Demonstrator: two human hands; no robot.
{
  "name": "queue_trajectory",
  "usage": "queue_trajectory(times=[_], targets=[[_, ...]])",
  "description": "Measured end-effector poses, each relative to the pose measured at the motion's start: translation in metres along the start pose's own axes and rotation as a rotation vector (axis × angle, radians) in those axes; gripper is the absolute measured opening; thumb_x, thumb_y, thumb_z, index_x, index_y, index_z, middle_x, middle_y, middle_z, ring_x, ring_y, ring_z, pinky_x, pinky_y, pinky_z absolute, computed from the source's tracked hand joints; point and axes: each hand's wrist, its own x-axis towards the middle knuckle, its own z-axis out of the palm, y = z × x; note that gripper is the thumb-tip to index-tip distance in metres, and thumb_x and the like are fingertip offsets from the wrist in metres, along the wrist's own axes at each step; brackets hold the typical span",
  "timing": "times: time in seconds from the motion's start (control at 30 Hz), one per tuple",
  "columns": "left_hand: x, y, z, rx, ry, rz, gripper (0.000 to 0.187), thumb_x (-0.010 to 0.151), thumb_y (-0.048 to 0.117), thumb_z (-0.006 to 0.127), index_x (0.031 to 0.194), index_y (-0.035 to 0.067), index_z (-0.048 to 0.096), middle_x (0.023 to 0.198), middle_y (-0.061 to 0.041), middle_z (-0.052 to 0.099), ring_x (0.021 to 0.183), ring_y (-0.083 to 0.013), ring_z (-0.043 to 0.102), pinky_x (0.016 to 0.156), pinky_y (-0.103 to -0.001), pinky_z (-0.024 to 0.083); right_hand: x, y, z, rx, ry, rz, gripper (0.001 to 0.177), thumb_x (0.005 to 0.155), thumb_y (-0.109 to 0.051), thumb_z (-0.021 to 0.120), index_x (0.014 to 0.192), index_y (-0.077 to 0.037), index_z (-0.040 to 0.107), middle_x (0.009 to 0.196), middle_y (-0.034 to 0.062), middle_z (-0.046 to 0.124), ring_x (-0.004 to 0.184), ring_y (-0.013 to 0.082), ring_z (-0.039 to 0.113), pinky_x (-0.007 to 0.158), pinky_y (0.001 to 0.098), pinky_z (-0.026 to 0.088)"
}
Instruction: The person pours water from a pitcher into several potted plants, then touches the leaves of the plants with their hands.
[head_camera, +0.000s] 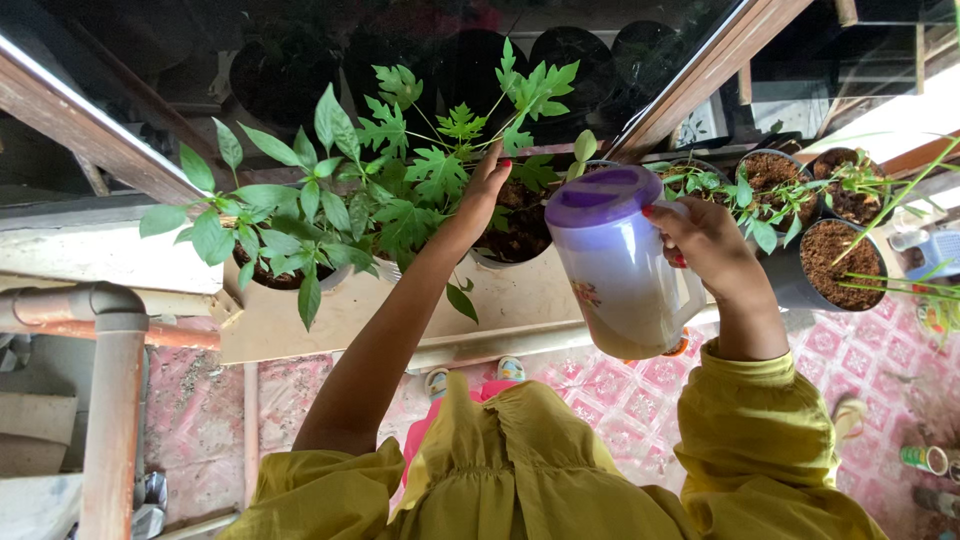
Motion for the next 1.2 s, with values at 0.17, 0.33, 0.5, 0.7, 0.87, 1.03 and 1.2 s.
queue_trajectory(times=[0.17, 0.33, 0.5, 0.7, 0.87, 1.03, 1.2], targets=[[-0.003, 0.006, -0.004, 0.018, -0.029, -0.060, 0.072, 0.106, 0.041, 0.044, 0.165, 0.010, 0.017, 0.173, -0.014, 0.016, 0.160, -0.0285, 0.011, 0.127, -0.039, 0.014, 0.004, -0.005, 0.007, -0.024, 0.022, 0.029, 0.030, 0.096, -0.030, 0.068, 0.080, -0.005, 0.063, 0.066, 0.0002, 0.055, 0.054, 0.0079, 0.046, 0.050, 0.0268, 0.038], [-0.005, 0.006, -0.001, 0.087, -0.033, -0.055, 0.073, 0.105, 0.043, 0.044, 0.165, 0.008, 0.020, 0.172, -0.015, 0.021, 0.160, -0.0295, 0.016, 0.128, -0.039, 0.014, 0.001, -0.006, 0.010, -0.041, 0.002, -0.004, 0.033, 0.098, -0.030, 0.069, 0.081, -0.004, 0.061, 0.066, 0.0008, 0.054, 0.055, 0.0083, 0.046, 0.050, 0.0275, 0.038], [-0.007, 0.006, 0.002, 0.034, -0.051, -0.035, 0.075, 0.106, 0.046, 0.043, 0.165, 0.007, 0.018, 0.173, -0.016, 0.019, 0.161, -0.0302, 0.013, 0.128, -0.040, 0.013, 0.000, -0.010, 0.008, -0.066, 0.011, 0.017, 0.032, 0.097, -0.032, 0.068, 0.080, -0.006, 0.062, 0.066, 0.0006, 0.055, 0.055, 0.0080, 0.047, 0.050, 0.0267, 0.039], [-0.011, 0.020, 0.005, 0.103, -0.058, -0.125, 0.075, 0.104, 0.047, 0.040, 0.165, 0.012, 0.015, 0.173, -0.013, 0.015, 0.160, -0.0298, 0.011, 0.127, -0.042, 0.012, -0.001, -0.010, 0.005, -0.064, 0.018, 0.033, 0.034, 0.096, -0.033, 0.070, 0.079, -0.005, 0.060, 0.066, 0.0006, 0.055, 0.056, 0.0084, 0.048, 0.051, 0.0267, 0.039], [-0.010, 0.015, 0.007, 0.117, -0.051, -0.117, 0.074, 0.104, 0.045, 0.042, 0.165, 0.012, 0.015, 0.173, -0.013, 0.014, 0.160, -0.0296, 0.010, 0.127, -0.043, 0.012, -0.001, -0.010, 0.002, -0.095, 0.023, 0.038, 0.033, 0.096, -0.034, 0.069, 0.079, -0.006, 0.062, 0.067, -0.0012, 0.056, 0.057, 0.0073, 0.049, 0.052, 0.0252, 0.041], [-0.010, 0.012, 0.010, 0.133, -0.049, -0.159, 0.078, 0.102, 0.050, 0.041, 0.165, 0.013, 0.014, 0.173, -0.012, 0.012, 0.160, -0.0291, 0.008, 0.127, -0.043, 0.011, 0.001, -0.008, 0.001, -0.138, -0.016, 0.014, 0.036, 0.098, -0.033, 0.068, 0.078, -0.004, 0.061, 0.065, 0.0008, 0.054, 0.056, 0.0095, 0.047, 0.051, 0.0274, 0.039], [-0.015, 0.017, 0.013, 0.148, -0.064, -0.176, 0.081, 0.101, 0.052, 0.040, 0.166, 0.012, 0.012, 0.174, -0.012, 0.010, 0.160, -0.0289, 0.006, 0.127, -0.043, 0.010, 0.000, -0.003, -0.004, -0.052, -0.010, 0.053, 0.028, 0.097, -0.029, 0.068, 0.084, -0.004, 0.062, 0.069, -0.0004, 0.055, 0.057, 0.0081, 0.046, 0.051, 0.0256, 0.039]])
